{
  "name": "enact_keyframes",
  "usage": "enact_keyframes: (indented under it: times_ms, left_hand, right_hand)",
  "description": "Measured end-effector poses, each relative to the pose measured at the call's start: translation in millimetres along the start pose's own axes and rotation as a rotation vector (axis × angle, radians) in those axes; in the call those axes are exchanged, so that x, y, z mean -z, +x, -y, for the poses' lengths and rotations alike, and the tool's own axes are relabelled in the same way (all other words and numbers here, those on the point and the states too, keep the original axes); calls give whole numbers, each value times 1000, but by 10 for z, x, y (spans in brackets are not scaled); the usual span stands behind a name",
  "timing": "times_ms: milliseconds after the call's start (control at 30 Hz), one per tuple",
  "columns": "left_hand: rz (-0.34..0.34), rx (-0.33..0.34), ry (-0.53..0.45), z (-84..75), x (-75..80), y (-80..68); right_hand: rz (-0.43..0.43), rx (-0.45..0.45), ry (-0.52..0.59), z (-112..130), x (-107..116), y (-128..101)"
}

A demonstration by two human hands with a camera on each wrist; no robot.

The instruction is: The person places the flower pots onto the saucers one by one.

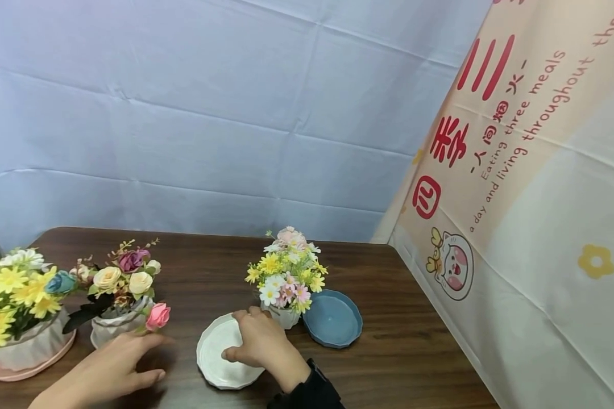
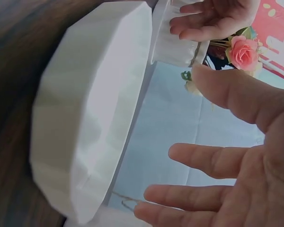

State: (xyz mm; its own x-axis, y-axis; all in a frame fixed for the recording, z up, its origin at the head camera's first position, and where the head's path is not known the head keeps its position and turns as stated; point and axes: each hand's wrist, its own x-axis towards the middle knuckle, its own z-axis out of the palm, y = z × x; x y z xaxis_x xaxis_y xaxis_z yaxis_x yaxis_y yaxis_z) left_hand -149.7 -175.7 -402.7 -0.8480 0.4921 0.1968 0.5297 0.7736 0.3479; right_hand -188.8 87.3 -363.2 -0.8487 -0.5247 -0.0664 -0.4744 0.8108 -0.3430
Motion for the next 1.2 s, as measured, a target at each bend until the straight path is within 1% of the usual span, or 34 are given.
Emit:
enact_keyframes:
  times_ms: [267, 467, 533, 633, 700, 800, 900, 1000, 1200]
  left_hand:
    - [-13, -5, -22, -67, -51, 81]
    - [4, 15, -37, -101, -88, 143]
    - [-3, 21, -27, -117, -99, 168]
    - [-22, 24, -11, -131, -112, 199]
    - [-40, 25, -1, -136, -122, 207]
    - [-60, 9, 5, -136, -151, 230]
    - [-79, -19, 5, -146, -186, 274]
    - [-88, -21, -15, -171, -205, 331]
    - [-73, 31, -70, -215, -215, 402]
  right_hand:
    - [25, -27, 68, -173, 48, -113]
    - [43, 9, 145, -301, 169, -204]
    - [41, 24, 162, -343, 210, -243]
    - [39, 25, 163, -403, 256, -286]
    - [35, 2, 163, -440, 270, -308]
    - [17, -26, 144, -500, 269, -328]
    - [9, -70, 141, -561, 262, -353]
    - [6, -123, 152, -624, 260, -375]
    - [3, -232, 124, -713, 244, -370]
